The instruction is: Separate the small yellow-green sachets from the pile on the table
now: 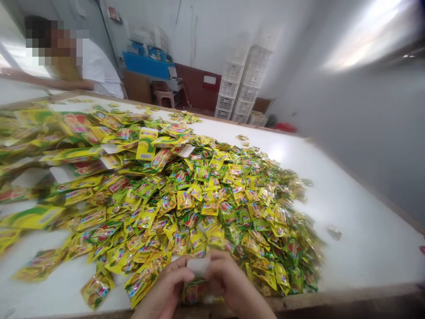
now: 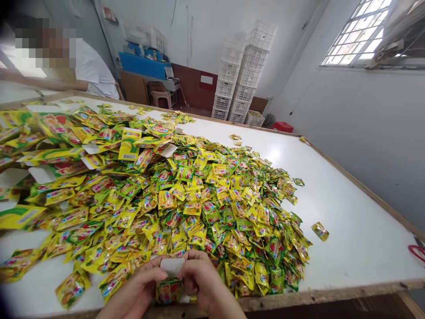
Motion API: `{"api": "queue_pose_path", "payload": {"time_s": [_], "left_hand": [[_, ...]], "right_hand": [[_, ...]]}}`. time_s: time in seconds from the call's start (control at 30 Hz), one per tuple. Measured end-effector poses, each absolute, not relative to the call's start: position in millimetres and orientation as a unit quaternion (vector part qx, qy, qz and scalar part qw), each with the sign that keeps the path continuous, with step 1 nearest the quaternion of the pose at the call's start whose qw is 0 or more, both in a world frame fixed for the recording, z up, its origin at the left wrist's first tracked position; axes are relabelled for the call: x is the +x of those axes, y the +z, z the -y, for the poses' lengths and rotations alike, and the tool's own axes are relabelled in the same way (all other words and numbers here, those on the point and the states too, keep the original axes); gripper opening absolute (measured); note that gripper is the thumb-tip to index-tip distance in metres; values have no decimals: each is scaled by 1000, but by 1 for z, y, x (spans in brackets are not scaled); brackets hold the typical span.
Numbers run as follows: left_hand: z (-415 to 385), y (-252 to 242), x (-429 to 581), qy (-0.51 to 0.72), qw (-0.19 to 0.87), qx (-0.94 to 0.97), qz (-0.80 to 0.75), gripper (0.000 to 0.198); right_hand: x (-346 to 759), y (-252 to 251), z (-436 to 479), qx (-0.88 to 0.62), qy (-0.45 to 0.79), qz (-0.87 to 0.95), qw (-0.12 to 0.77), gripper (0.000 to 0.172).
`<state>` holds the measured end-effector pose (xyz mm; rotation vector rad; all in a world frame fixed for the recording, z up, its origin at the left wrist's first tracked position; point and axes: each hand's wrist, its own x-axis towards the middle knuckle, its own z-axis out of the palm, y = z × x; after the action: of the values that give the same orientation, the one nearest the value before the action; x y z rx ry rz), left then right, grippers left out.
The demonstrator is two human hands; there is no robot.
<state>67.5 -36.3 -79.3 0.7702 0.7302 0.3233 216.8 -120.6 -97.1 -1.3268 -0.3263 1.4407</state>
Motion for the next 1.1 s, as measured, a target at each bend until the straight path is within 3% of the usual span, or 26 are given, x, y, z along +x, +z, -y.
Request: {"api": "queue_pose_path", "payload": {"time_s": [0.07, 0.17, 0.27, 0.43, 0.53, 0.67, 0.8, 0.93, 1.0, 1.07, 1.1], "left_hand": [[36, -75, 69, 165, 835, 390, -353, 27], [36, -76, 66, 212, 764, 459, -400, 30], [35, -85, 61, 236, 698, 522, -429, 30], [33, -98, 62, 254, 645, 590, -413, 33], [29, -98, 65, 264, 602, 645, -390, 24], [27, -103, 59, 289, 551, 716, -318, 12], [30, -115, 45, 294, 506, 767, -262, 19], [34, -116, 45, 271, 503, 773, -276, 27], [35, -108, 54, 252, 521, 765, -283, 30], [35, -99, 63, 245, 543, 750, -287, 27], [35, -95, 66, 253, 550, 738, -300, 24]], "right_hand": [[212, -94, 117, -611, 502, 199, 578, 7], [214, -85, 114, -608, 377, 375, 589, 12], [217, -84, 114, -592, 390, 405, 577, 24], [210, -100, 112, -605, 465, 282, 581, 35], [207, -106, 111, -612, 427, 287, 600, 29], [207, -103, 120, -610, 303, 425, 597, 13], [207, -98, 139, -589, 219, 545, 556, 19], [218, -93, 130, -622, 216, 551, 512, 19], [226, -90, 103, -694, 198, 532, 443, 26], [231, -87, 67, -777, 156, 528, 306, 19], [231, -86, 48, -792, 146, 522, 281, 20]]}}
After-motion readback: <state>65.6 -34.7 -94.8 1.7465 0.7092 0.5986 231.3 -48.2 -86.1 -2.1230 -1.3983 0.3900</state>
